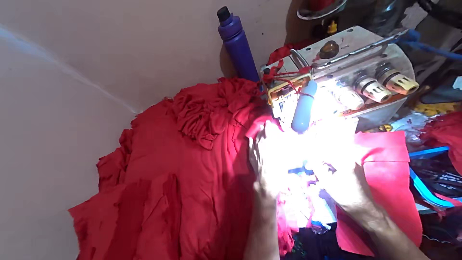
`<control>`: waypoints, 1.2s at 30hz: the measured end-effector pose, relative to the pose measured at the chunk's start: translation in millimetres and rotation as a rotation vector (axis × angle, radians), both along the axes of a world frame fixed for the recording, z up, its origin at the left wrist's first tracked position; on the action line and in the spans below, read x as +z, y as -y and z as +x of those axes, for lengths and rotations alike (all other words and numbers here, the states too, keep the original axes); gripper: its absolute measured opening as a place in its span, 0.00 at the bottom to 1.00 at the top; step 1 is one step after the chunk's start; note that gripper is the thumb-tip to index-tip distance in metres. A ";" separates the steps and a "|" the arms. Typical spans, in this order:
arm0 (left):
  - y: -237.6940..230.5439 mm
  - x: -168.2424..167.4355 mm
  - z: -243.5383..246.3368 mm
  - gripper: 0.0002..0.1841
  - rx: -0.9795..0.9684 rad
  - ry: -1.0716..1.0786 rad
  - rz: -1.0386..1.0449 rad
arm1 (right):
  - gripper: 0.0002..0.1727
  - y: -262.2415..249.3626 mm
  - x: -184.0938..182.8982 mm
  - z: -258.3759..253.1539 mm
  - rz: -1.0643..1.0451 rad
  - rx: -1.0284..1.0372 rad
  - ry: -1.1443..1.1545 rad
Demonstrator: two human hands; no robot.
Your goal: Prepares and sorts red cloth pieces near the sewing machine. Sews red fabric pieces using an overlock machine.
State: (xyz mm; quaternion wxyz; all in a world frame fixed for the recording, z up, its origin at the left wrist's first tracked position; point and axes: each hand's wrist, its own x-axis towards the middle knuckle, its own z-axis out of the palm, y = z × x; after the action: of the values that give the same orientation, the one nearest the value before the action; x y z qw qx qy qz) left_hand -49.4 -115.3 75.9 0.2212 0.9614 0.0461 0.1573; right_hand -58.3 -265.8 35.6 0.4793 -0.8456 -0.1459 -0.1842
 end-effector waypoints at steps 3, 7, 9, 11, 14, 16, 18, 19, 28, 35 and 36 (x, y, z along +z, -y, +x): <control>-15.8 11.4 31.3 0.21 0.043 -0.020 0.042 | 0.15 9.5 -2.6 -7.7 -0.056 -0.019 0.080; -47.1 20.9 78.0 0.22 0.050 -0.096 -0.038 | 0.15 43.8 -4.1 -19.0 -0.112 -0.052 0.217; -70.6 7.6 76.7 0.19 -0.060 0.048 -0.216 | 0.16 69.1 0.5 -20.8 -0.165 -0.085 0.285; -71.1 0.2 46.4 0.15 -0.099 0.261 -0.168 | 0.15 96.2 4.9 -20.3 -0.227 -0.116 0.331; -29.7 -2.9 -7.8 0.12 0.007 0.546 -0.070 | 0.14 123.9 5.8 -11.1 -0.304 -0.087 0.383; 8.1 -22.2 -34.9 0.07 -0.130 0.624 -0.195 | 0.14 132.6 5.8 -5.6 -0.351 -0.040 0.407; 42.3 -39.2 -42.4 0.04 -0.339 0.586 -0.298 | 0.14 133.9 8.3 -3.1 -0.387 -0.007 0.421; 53.7 -44.4 -39.3 0.04 -0.416 0.542 -0.292 | 0.14 132.8 9.1 -2.1 -0.398 -0.005 0.430; 75.9 -49.3 -2.9 0.06 -0.489 0.355 -0.080 | 0.09 124.6 -3.7 12.2 -0.454 0.011 0.371; 83.0 -33.3 -17.7 0.10 -0.391 0.229 -0.044 | 0.07 122.9 2.2 14.2 -0.472 -0.024 0.364; 80.3 -34.3 -20.3 0.10 -0.415 0.252 0.006 | 0.07 123.2 2.8 11.7 -0.460 -0.027 0.379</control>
State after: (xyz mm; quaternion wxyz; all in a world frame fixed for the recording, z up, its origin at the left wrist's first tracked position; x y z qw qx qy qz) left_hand -69.8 -195.5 41.6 0.2498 0.9237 -0.1807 0.2274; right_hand -46.6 -389.0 38.4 0.2369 -0.8843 -0.2595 -0.3074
